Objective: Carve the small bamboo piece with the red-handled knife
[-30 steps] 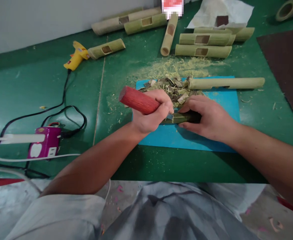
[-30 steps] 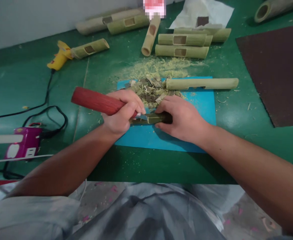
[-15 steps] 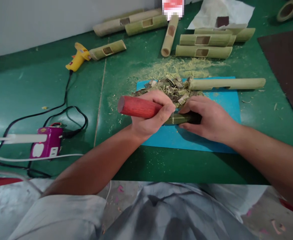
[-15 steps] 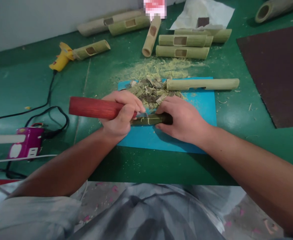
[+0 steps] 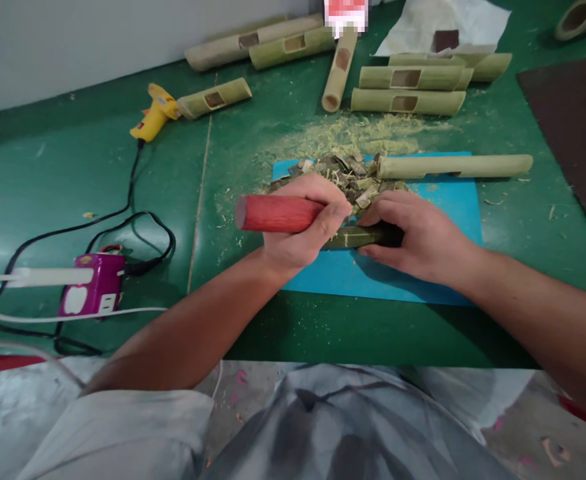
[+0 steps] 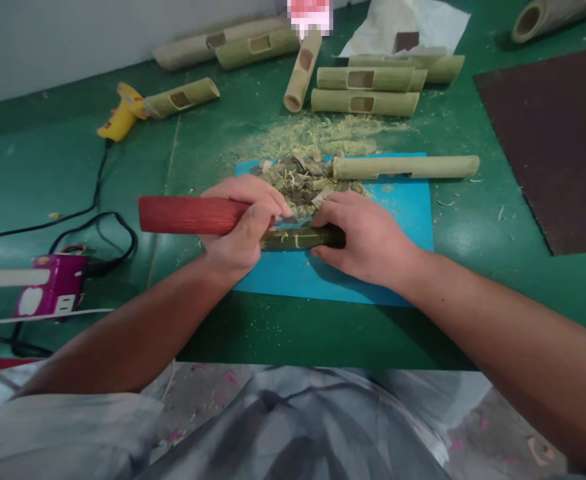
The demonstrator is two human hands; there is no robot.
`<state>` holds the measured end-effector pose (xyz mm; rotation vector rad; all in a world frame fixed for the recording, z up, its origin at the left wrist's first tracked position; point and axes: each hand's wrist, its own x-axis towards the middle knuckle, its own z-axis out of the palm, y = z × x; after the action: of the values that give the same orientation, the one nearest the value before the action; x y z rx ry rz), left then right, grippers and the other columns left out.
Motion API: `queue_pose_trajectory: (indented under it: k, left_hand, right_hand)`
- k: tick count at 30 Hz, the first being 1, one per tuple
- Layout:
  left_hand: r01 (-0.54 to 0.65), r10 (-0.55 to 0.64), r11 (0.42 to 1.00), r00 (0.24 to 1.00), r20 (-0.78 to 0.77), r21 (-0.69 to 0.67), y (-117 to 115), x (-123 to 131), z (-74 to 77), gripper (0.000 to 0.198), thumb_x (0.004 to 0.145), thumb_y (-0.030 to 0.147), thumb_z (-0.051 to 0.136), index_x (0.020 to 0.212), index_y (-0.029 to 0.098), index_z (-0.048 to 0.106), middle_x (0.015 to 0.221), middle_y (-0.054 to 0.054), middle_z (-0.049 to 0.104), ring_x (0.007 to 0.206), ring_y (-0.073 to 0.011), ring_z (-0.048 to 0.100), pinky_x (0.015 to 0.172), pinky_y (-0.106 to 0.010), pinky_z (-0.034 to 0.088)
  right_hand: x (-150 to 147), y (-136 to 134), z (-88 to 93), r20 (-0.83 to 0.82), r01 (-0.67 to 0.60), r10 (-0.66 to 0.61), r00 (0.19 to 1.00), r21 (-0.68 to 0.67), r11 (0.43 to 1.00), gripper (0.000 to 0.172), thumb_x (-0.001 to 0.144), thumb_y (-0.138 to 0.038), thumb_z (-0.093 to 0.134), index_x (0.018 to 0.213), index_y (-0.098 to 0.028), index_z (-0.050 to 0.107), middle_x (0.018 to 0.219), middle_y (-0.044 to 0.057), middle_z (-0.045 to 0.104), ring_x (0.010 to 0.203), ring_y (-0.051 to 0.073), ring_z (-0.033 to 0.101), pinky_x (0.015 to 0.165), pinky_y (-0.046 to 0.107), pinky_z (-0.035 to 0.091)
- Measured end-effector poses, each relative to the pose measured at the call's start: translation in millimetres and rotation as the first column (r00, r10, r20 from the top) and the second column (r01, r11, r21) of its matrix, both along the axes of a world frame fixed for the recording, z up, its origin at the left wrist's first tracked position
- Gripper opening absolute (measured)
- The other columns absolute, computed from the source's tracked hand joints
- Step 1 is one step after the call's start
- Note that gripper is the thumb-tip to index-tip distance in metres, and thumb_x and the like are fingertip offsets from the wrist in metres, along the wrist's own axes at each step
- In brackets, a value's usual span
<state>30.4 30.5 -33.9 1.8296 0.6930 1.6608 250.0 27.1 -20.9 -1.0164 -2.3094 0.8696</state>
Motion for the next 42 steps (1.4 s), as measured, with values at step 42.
queue_pose_trajectory:
  k: [42]
  left_hand:
    - [0.029, -0.128, 0.973, 0.891, -0.435, -0.228, -13.7, -3.3, 28.2, 0.014, 0.086, 0.024, 0.072, 0.072, 0.023, 0.071, 0.076, 0.001, 0.078, 0.07, -0.0147, 0.072, 0.066, -0.03, 0.056]
  right_hand:
    - [-1.5, -2.3, -4.3, -0.033, 0.008, -0.007, 0.999, 0.026, 1.0, 0.017, 0.079, -0.023, 0.073, 0.088, -0.025, 0.059, 0.087, 0.004, 0.064, 0.083, 0.023, 0.055, 0.076, 0.037, 0.04]
